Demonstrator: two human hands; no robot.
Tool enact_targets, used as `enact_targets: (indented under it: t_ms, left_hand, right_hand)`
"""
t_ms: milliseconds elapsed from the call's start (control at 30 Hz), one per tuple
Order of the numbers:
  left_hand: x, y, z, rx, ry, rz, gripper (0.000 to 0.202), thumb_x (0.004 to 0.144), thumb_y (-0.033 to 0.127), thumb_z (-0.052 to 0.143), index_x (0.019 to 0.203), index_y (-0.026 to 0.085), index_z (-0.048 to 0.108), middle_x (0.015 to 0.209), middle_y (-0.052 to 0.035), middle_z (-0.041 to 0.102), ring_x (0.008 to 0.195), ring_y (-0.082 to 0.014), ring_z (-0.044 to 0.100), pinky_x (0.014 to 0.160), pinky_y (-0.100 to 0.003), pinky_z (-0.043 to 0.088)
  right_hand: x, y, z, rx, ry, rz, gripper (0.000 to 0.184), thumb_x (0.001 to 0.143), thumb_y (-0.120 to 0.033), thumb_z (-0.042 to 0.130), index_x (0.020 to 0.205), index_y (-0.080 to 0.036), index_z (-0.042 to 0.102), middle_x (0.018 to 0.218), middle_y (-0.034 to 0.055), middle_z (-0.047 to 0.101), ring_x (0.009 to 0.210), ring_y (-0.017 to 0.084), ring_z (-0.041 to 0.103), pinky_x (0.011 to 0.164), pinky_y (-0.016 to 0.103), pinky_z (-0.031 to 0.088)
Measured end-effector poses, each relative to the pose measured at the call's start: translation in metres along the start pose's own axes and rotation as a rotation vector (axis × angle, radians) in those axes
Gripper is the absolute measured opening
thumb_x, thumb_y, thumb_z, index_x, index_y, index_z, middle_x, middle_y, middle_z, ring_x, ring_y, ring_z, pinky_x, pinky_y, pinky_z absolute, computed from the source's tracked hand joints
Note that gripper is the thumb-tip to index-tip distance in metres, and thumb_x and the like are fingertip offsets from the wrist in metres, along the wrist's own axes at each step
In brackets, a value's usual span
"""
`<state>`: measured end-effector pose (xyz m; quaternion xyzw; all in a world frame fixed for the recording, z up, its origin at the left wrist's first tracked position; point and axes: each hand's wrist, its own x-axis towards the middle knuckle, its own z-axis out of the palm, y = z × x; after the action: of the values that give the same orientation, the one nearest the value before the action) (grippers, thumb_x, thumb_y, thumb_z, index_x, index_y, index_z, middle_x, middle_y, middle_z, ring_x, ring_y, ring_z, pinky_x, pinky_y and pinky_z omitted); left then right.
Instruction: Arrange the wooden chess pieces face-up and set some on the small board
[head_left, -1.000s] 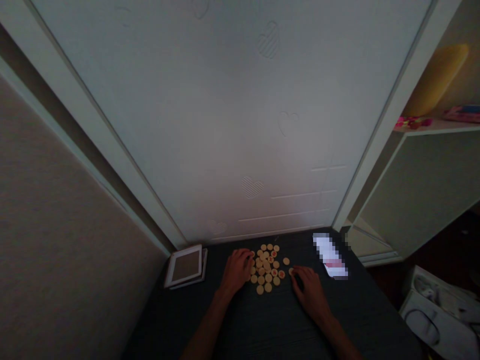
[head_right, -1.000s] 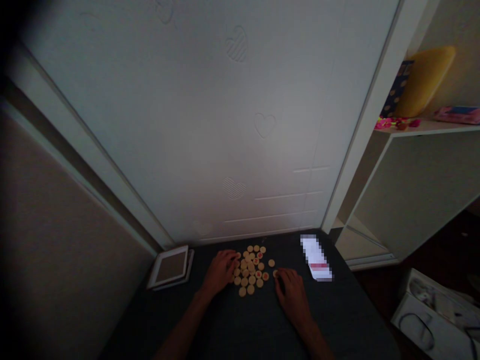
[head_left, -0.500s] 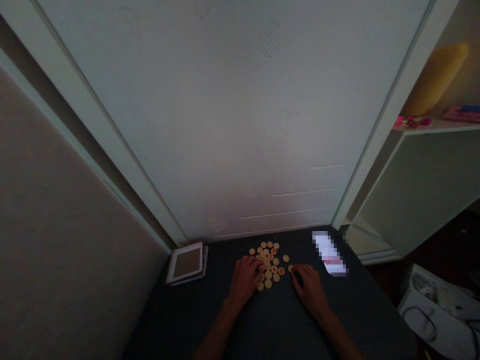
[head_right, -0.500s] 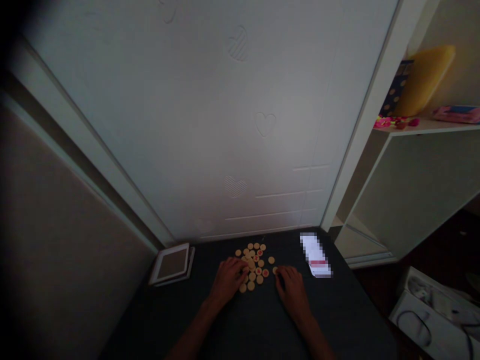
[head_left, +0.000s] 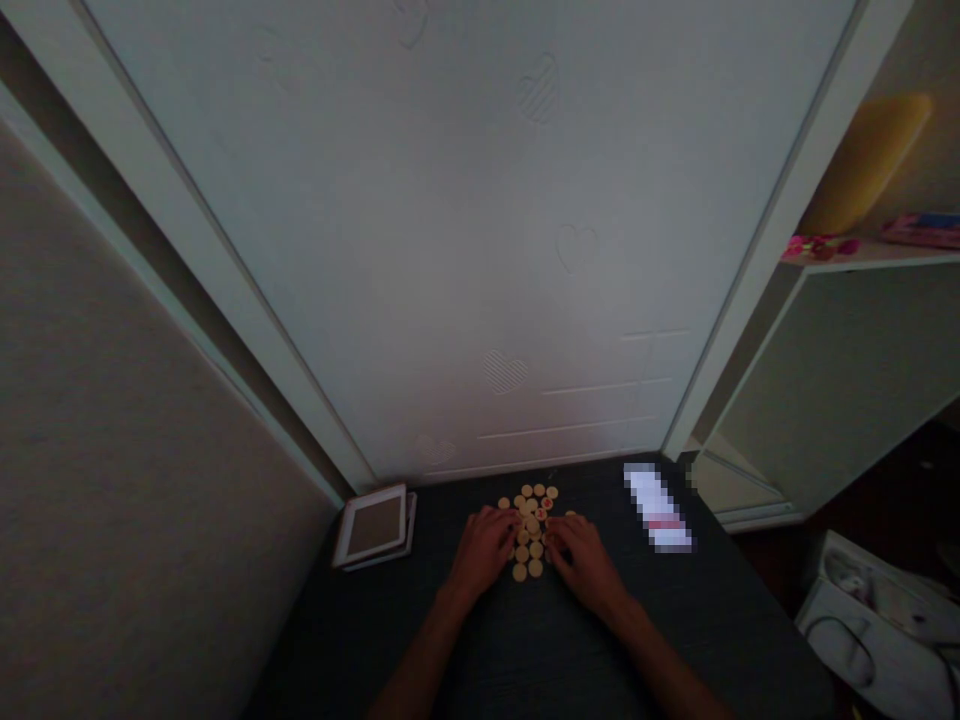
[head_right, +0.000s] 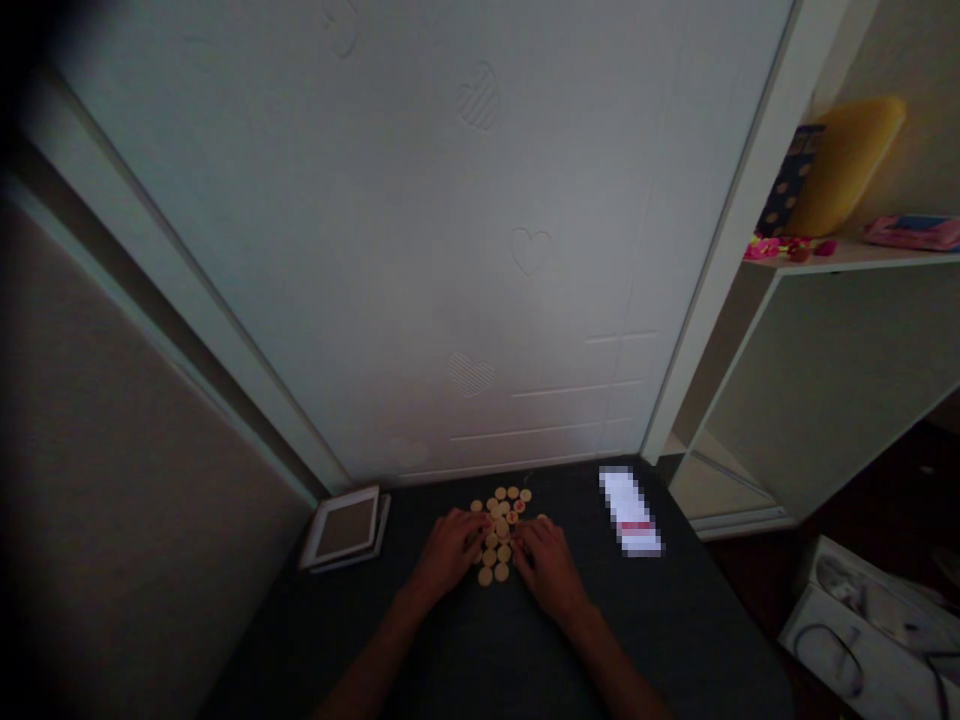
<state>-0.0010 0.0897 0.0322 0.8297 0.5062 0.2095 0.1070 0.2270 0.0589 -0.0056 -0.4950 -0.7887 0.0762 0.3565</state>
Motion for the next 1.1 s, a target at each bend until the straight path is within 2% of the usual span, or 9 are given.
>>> enact_targets:
  t_ms: [100,200,333,467,633,867,967,1100]
  left_hand:
    - [0.003,0.001,-0.001,0.003,-0.019,0.02,0.025,0.096,0.017,0.061,0.112,0.031,0.073,0.12,-0.0008,0.076,0.11,-0.0228,0.064,0.091,-0.036,0.047]
    - [0.005,0.002,-0.002,0.012,-0.022,0.028,0.023,0.096,0.017,0.06,0.109,0.03,0.074,0.115,-0.0011,0.078,0.106,-0.0233,0.065,0.088,-0.036,0.047]
    - [0.007,0.003,-0.002,0.018,-0.014,0.029,0.019,0.095,0.019,0.062,0.103,0.031,0.075,0.108,-0.0005,0.079,0.102,-0.0234,0.066,0.086,-0.036,0.046]
    - [0.008,0.004,-0.001,0.024,0.007,0.014,0.017,0.095,0.023,0.064,0.106,0.03,0.074,0.106,-0.0013,0.079,0.103,-0.0235,0.066,0.087,-0.036,0.045]
    - [0.011,-0.007,-0.006,0.037,0.046,-0.039,0.016,0.097,0.03,0.063,0.109,0.03,0.073,0.11,-0.0017,0.078,0.107,-0.0246,0.065,0.089,-0.036,0.045]
    - [0.017,-0.045,-0.016,0.062,0.111,-0.183,0.02,0.099,0.031,0.057,0.11,0.027,0.073,0.115,-0.0034,0.078,0.108,-0.028,0.066,0.091,-0.04,0.047]
    - [0.021,-0.054,-0.016,0.068,0.119,-0.211,0.02,0.098,0.033,0.057,0.108,0.028,0.074,0.113,-0.0027,0.079,0.106,-0.0278,0.067,0.09,-0.04,0.048]
    - [0.026,-0.056,-0.012,0.06,0.121,-0.229,0.018,0.097,0.033,0.059,0.103,0.028,0.075,0.11,-0.0025,0.08,0.103,-0.0273,0.067,0.089,-0.039,0.049]
  right_hand:
    - [0.017,-0.007,0.01,0.006,-0.022,-0.017,0.023,0.093,-0.015,0.061,0.114,-0.024,0.066,0.111,0.0071,0.072,0.105,0.026,0.064,0.093,0.04,0.049]
    - [0.027,-0.01,0.014,-0.001,-0.043,-0.024,0.016,0.091,-0.014,0.062,0.104,-0.024,0.067,0.104,0.0057,0.073,0.1,0.026,0.065,0.091,0.038,0.047]
    - [0.03,-0.012,0.014,-0.017,-0.061,-0.013,0.009,0.093,-0.017,0.062,0.097,-0.024,0.066,0.098,0.005,0.073,0.098,0.025,0.065,0.087,0.035,0.046]
    - [0.031,-0.011,0.013,-0.031,-0.046,0.02,0.007,0.095,-0.022,0.062,0.097,-0.025,0.068,0.1,0.0052,0.074,0.099,0.025,0.064,0.086,0.034,0.045]
    - [0.031,0.009,0.006,-0.039,0.01,0.099,0.012,0.097,-0.027,0.06,0.102,-0.024,0.07,0.101,0.0054,0.075,0.098,0.025,0.066,0.086,0.035,0.046]
    - [0.03,0.048,-0.015,-0.056,0.052,0.2,0.017,0.094,-0.027,0.06,0.104,-0.023,0.072,0.102,0.0075,0.076,0.1,0.027,0.068,0.089,0.039,0.049]
    - [0.031,0.054,-0.016,-0.057,0.06,0.216,0.016,0.093,-0.027,0.06,0.101,-0.023,0.073,0.098,0.0067,0.077,0.098,0.027,0.069,0.087,0.038,0.05]
    - [0.032,0.06,-0.01,-0.056,0.066,0.225,0.016,0.093,-0.027,0.059,0.098,-0.024,0.073,0.096,0.0059,0.077,0.093,0.025,0.071,0.084,0.036,0.052]
